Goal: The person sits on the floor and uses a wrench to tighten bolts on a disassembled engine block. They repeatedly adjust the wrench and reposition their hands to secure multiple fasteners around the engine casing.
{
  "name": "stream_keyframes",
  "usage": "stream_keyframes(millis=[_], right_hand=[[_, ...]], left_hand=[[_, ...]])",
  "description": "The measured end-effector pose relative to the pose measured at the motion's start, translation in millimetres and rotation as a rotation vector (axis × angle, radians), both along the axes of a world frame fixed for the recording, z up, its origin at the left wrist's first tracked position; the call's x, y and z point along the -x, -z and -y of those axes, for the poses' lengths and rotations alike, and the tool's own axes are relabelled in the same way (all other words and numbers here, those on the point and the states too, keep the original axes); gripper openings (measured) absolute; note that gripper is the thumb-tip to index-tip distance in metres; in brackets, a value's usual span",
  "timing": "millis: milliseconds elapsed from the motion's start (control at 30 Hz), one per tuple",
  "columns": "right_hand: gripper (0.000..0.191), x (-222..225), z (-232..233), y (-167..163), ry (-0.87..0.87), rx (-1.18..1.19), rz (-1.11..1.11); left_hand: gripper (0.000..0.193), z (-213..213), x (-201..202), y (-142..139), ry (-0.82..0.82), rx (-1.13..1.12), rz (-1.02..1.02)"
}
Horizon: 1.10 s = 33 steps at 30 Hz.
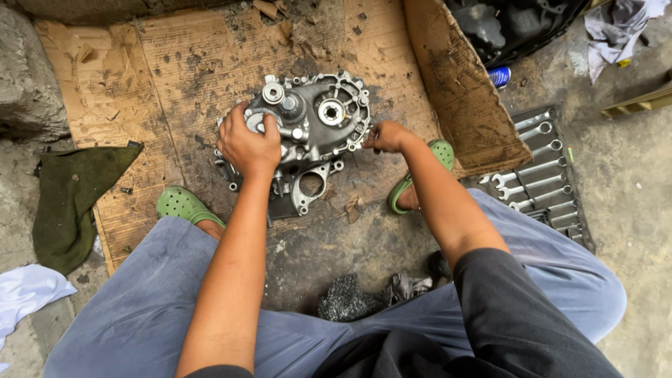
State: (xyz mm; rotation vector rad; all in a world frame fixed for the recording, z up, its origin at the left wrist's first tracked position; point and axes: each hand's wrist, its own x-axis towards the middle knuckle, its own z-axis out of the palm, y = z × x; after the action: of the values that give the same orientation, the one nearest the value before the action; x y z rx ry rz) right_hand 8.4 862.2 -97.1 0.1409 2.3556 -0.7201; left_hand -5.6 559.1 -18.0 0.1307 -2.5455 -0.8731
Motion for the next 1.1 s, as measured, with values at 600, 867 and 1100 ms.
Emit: stream_keyframes(millis=[600, 867, 1100], right_hand=[[0.042, 9, 5, -13, -0.120, -0.171, -0.041], [0.042, -43, 19, 4, 0.421, 0.181, 0.069], [0.035, -73, 126, 27, 1.431, 1.385, 0.111]], left_hand=[[0.045, 1, -3, -2, 0.008, -0.015, -0.020], [0.047, -2, -2, -3, -0.012, -0.012, -0.014], [0.045, -1, -5, -6, -0.006, -0.007, -0.023]])
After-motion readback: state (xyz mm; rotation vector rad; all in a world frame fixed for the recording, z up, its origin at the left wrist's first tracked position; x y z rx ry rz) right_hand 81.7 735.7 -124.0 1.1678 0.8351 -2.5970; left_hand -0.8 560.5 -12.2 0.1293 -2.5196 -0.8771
